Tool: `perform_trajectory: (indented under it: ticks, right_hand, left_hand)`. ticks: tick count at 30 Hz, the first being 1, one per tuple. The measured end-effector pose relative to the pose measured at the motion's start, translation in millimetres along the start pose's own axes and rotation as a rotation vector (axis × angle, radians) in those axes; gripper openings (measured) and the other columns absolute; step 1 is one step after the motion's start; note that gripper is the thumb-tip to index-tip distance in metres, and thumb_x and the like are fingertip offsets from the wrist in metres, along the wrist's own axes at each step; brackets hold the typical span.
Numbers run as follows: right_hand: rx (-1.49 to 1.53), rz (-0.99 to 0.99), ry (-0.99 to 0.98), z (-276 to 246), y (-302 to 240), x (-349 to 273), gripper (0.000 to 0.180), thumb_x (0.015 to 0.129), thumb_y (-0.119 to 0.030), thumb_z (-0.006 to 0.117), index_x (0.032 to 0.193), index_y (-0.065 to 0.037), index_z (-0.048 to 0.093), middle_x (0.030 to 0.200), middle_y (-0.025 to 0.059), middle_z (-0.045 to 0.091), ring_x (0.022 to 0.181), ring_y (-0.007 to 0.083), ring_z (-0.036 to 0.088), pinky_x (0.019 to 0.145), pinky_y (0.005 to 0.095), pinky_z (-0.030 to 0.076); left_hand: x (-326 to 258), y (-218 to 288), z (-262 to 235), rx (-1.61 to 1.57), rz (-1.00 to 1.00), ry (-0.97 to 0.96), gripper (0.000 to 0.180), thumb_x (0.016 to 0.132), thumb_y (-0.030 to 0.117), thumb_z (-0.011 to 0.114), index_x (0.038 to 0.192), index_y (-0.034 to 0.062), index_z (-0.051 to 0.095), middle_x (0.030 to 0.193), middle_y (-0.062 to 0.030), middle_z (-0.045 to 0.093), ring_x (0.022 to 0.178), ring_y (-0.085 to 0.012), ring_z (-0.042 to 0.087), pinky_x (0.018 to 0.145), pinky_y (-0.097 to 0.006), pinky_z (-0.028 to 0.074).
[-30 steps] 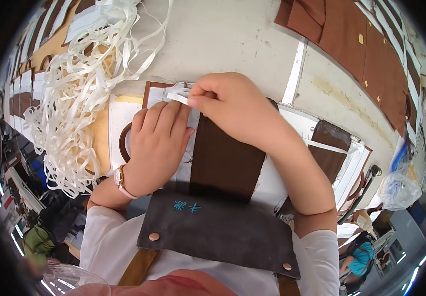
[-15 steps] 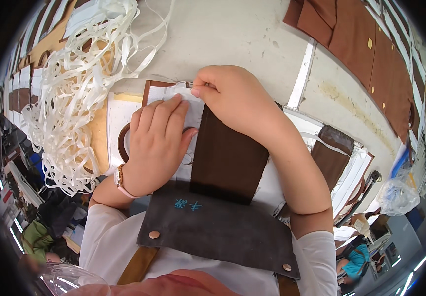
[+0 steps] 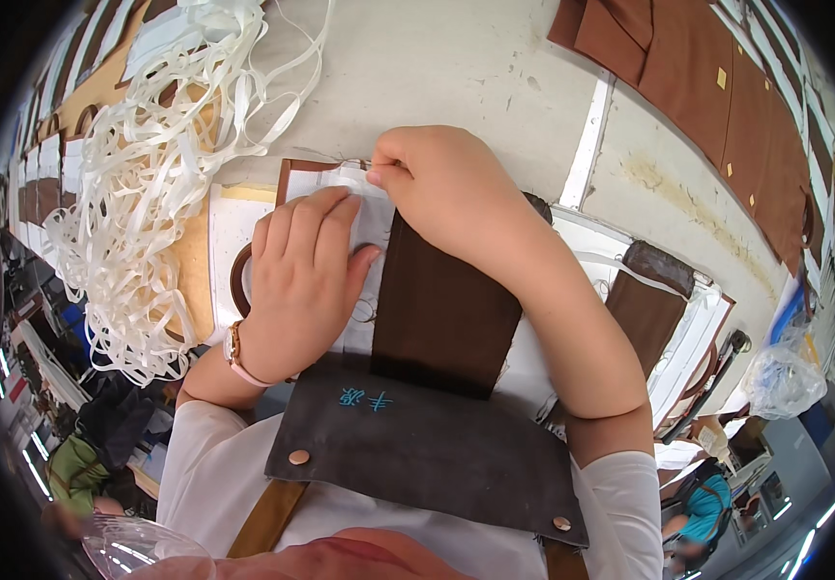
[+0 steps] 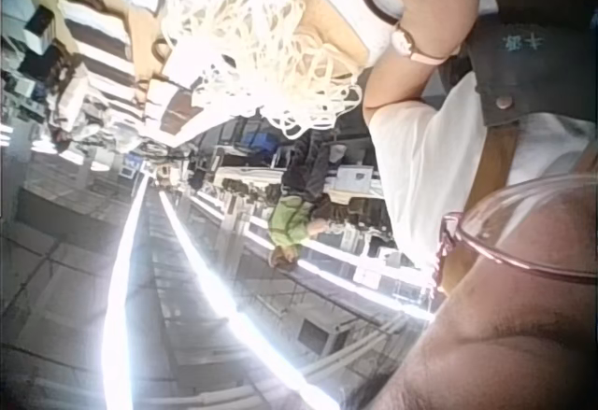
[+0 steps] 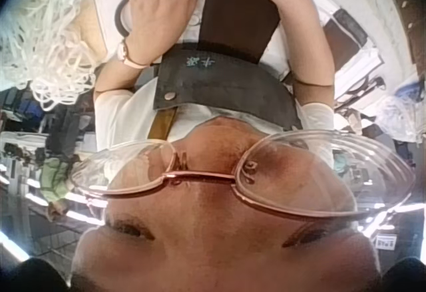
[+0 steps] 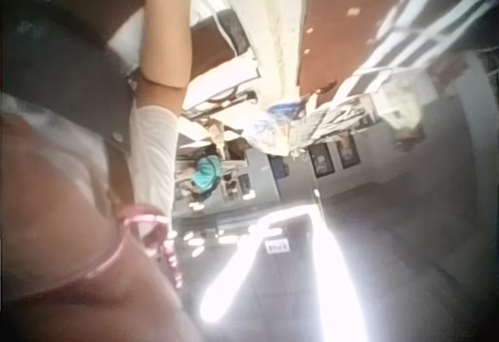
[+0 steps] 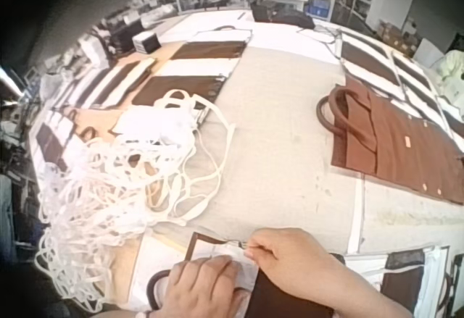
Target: The person assembles a brown leather handbag by attaching white straps to the edges. They measure and cut the straps, apply glue to the bag's edge, and press the straps into place. The person works on a single bag throughout the clip, using a utility knife and a glue bottle.
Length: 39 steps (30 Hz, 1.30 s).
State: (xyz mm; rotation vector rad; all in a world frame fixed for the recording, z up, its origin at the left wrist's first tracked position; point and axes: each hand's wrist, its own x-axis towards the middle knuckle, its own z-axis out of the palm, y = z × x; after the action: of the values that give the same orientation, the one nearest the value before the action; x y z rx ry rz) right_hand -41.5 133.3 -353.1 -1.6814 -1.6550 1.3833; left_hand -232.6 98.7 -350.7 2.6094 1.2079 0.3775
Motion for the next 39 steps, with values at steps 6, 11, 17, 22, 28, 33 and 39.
perform_trajectory:
  ticks: [6,11,17,22,28,33,39]
  right_hand:
    - [0.024,0.047,-0.035,-3.7,-1.6,0.1,0.019,0.091,-0.016,0.061,0.086,0.001,0.067,0.069,0.0170,0.062,0.065,0.0318,0.059,0.064,0.0413,0.047]
    - [0.013,0.032,0.005,2.4,-1.7,-0.9,0.018,0.092,-0.015,0.062,0.085,0.002,0.062,0.062,0.0027,0.047,0.061,0.0098,0.041,0.058,0.0296,0.039]
    - [0.010,0.036,0.003,1.2,-2.2,-0.8,0.018,0.092,-0.015,0.061,0.085,0.002,0.062,0.062,0.0031,0.047,0.060,0.0103,0.041,0.058,0.0301,0.039]
    - [-0.040,0.040,-0.001,0.2,-4.6,0.0,0.020,0.091,-0.017,0.060,0.087,0.001,0.067,0.072,0.0180,0.063,0.068,0.0340,0.060,0.068,0.0424,0.048]
    - [-0.040,0.026,0.024,2.3,-4.6,-1.1,0.018,0.091,-0.015,0.060,0.088,0.001,0.067,0.074,0.0187,0.064,0.071,0.0367,0.061,0.069,0.0447,0.048]
    - [-0.150,-0.142,0.204,7.6,0.9,-20.8,0.012,0.089,-0.010,0.062,0.097,-0.004,0.069,0.079,0.0155,0.061,0.069,0.0359,0.060,0.064,0.0447,0.048]
    - [-0.380,-0.329,0.271,-0.2,29.4,-54.8,0.029,0.083,0.001,0.064,0.108,-0.009,0.073,0.076,0.0072,0.053,0.063,0.0240,0.058,0.056,0.0364,0.047]
  left_hand:
    - [0.3,-2.0,0.1,0.002,0.007,-0.004,0.049,0.078,0.019,0.075,0.120,0.0002,0.057,0.120,-0.0114,0.058,0.103,-0.0296,0.057,0.087,-0.041,0.042]
    - [1.1,-1.0,-0.7,0.016,0.005,-0.018,0.050,0.078,0.019,0.075,0.121,0.0003,0.057,0.120,-0.0113,0.058,0.102,-0.0294,0.057,0.086,-0.041,0.042]
    - [1.6,-0.7,-0.8,0.007,-0.005,-0.015,0.051,0.077,0.020,0.075,0.121,0.0002,0.057,0.120,-0.0115,0.058,0.102,-0.0296,0.056,0.087,-0.041,0.042]
    - [1.1,-0.1,-1.8,0.018,-0.002,-0.020,0.054,0.077,0.019,0.076,0.123,-0.0003,0.056,0.121,-0.0118,0.058,0.102,-0.0300,0.056,0.087,-0.041,0.042]
    - [3.6,-1.9,-0.5,0.015,-0.024,-0.039,0.060,0.077,0.017,0.076,0.130,-0.0004,0.055,0.120,-0.0125,0.057,0.104,-0.0300,0.055,0.089,-0.041,0.043]
    - [4.3,-3.9,0.4,0.018,-0.026,-0.057,0.059,0.077,0.019,0.076,0.130,-0.0007,0.057,0.120,-0.0123,0.056,0.103,-0.0283,0.054,0.089,-0.040,0.043]
    - [3.4,-2.5,-0.6,0.035,0.001,-0.073,0.062,0.078,0.019,0.075,0.132,-0.0021,0.056,0.127,-0.0122,0.056,0.104,-0.0284,0.055,0.089,-0.040,0.043]
